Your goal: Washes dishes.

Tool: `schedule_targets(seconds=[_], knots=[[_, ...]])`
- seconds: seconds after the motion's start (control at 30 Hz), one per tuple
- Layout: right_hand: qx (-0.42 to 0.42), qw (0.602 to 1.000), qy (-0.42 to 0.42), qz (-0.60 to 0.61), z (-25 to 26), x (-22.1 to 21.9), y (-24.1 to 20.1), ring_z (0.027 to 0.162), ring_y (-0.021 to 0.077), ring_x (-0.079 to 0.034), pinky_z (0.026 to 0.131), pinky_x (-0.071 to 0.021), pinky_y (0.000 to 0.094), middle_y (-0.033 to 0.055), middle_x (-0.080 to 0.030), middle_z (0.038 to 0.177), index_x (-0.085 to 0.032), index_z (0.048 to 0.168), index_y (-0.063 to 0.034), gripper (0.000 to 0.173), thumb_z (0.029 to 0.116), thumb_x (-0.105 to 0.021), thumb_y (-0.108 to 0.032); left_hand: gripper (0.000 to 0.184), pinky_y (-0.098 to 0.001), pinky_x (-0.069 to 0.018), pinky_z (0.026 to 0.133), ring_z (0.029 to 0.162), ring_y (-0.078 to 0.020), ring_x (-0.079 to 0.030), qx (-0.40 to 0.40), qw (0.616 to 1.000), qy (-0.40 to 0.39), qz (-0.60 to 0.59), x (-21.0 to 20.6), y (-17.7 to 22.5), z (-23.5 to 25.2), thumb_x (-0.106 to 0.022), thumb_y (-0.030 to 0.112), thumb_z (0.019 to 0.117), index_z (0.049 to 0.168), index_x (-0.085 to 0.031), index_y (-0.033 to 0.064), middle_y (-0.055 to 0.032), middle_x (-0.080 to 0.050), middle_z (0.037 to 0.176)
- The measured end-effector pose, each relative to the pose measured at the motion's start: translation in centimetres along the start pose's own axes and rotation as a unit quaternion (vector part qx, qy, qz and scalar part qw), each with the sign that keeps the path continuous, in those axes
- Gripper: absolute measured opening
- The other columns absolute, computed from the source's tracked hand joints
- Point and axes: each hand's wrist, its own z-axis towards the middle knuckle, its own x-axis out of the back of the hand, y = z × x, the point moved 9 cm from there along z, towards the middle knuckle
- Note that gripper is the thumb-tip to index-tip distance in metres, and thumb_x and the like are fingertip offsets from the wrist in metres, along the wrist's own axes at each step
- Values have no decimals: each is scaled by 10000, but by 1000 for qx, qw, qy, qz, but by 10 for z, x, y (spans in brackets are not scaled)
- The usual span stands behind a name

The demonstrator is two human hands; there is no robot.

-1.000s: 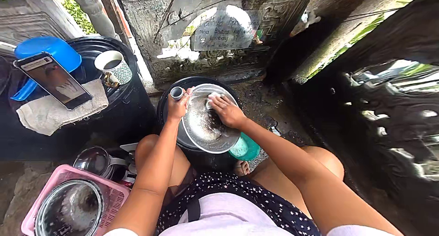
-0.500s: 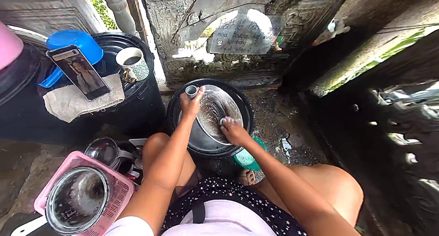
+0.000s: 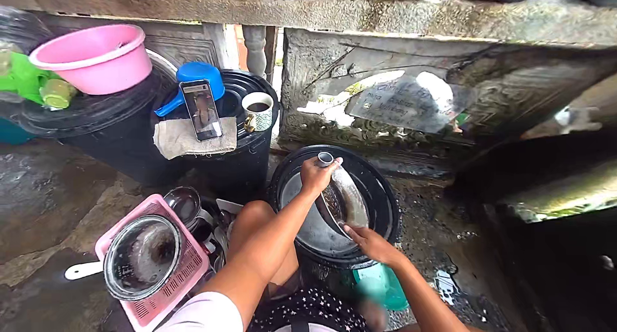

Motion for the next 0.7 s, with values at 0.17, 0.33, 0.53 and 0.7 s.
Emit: schedule_targets(seconds=[0.17,0.33,0.53,0.7], knots=[[75,985,151,-30,-10,26,-72,1018,303,-671,937,-543,537,143,-687,1039,-713,1037,-35,382,977,-647,-406,402,-433,-533,580,560,-189,-603,98,993,62,4,-9,-24,-4,-833,489,841,803,-716,106,-57,-644,653],[162,966,174,-102,-22,82,-90,816,286,-660,760,-551,512,134,-655,856,-670,811,-24,331,945,-707,-324,413,-602,-492,1006,949,-204,-693,-30,975,-64,209,-24,36,-15,-713,549,906,920,-762,139,-37,-723,914],[146,928,342,-2,-36,168,-52,722,151,-595,675,-500,405,63,-634,770,-654,756,-43,509,909,-708,-525,519,-507,-561,756,761,-232,-681,49,955,-229,181,-33,-9,-14,-648,514,972,809,-679,21,-111,-680,771],[-26,827,552,-101,-47,165,-51,1201,466,-583,1029,-481,587,317,-605,1216,-688,1062,81,468,1078,-474,-335,597,-506,-551,749,799,-265,-666,240,955,-137,103,-39,-54,-51,-621,594,966,871,-670,6,-141,-668,838]])
